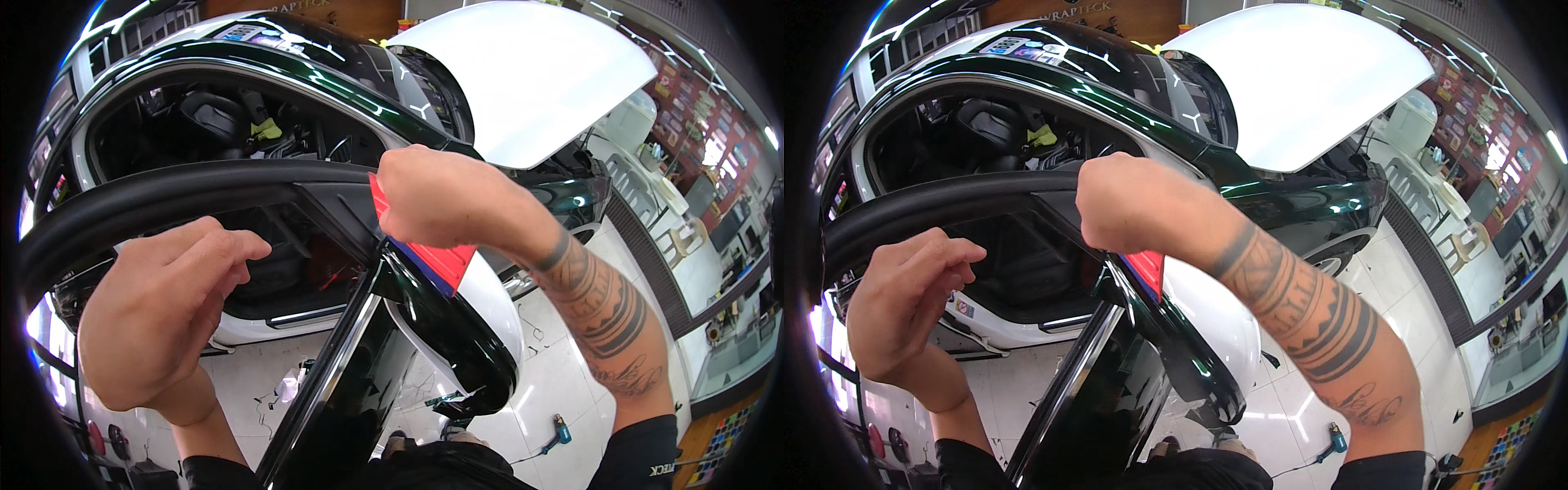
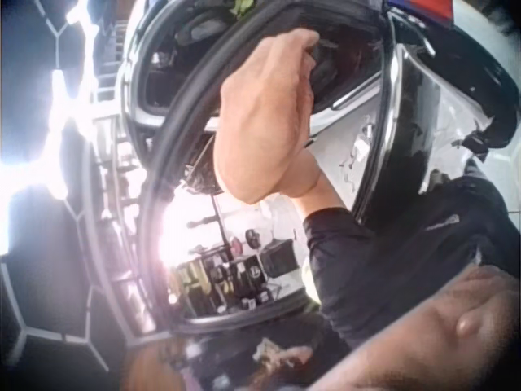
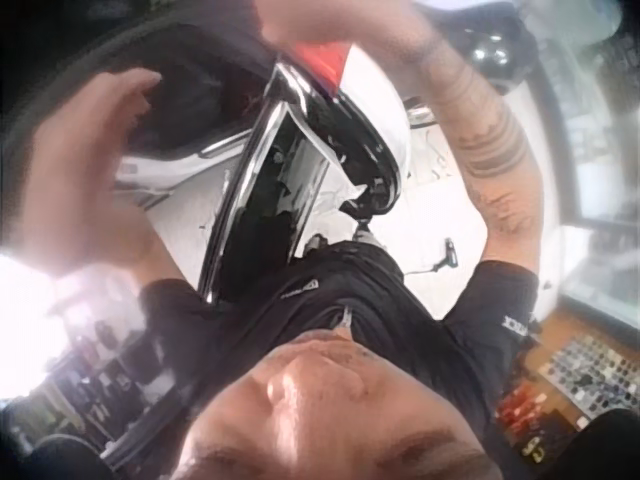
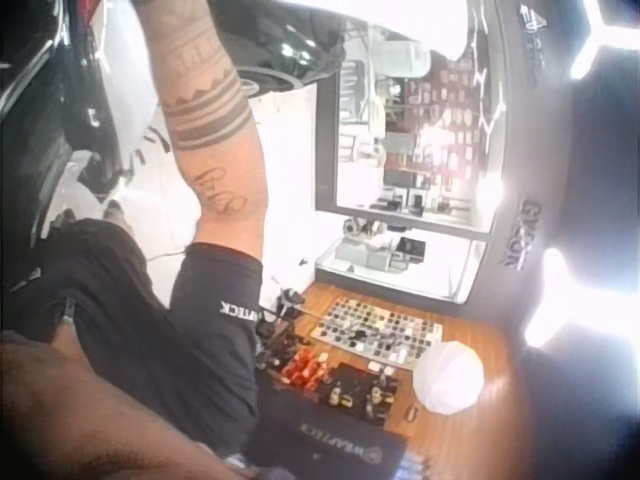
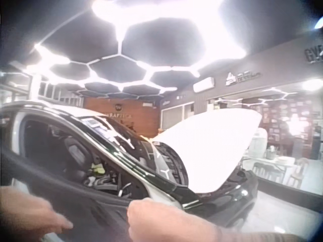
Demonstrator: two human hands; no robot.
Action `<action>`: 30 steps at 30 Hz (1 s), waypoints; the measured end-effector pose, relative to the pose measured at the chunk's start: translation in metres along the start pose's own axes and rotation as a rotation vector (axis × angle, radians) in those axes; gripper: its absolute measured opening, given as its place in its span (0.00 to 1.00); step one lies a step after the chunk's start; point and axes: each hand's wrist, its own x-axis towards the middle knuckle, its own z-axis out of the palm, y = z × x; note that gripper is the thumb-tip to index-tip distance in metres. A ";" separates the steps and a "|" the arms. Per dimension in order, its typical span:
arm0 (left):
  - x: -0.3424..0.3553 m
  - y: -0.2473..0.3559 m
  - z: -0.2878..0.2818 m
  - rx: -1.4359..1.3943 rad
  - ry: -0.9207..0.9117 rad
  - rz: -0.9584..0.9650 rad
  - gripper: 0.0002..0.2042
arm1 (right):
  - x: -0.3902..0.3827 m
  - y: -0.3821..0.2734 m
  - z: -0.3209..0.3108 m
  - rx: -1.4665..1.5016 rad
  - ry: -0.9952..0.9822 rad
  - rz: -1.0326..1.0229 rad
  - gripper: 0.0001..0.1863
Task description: The person applies a white vinyl wrap to the side mirror of a dark green car. They use a red squeegee to smooth the wrap and a black tool to tuck the edges into seams, ensuring a clean finish.
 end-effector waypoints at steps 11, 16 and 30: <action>-0.005 -0.031 0.010 -0.112 -0.002 -0.059 0.11 | 0.094 -0.003 -0.008 -0.123 -0.517 0.177 0.12; 0.012 -0.029 0.015 -0.341 -0.021 -0.278 0.09 | 0.089 0.006 -0.012 -0.122 -0.497 0.143 0.15; 0.019 0.161 0.062 -0.714 0.770 -0.246 0.40 | -0.150 -0.035 0.018 0.888 0.273 -0.836 0.26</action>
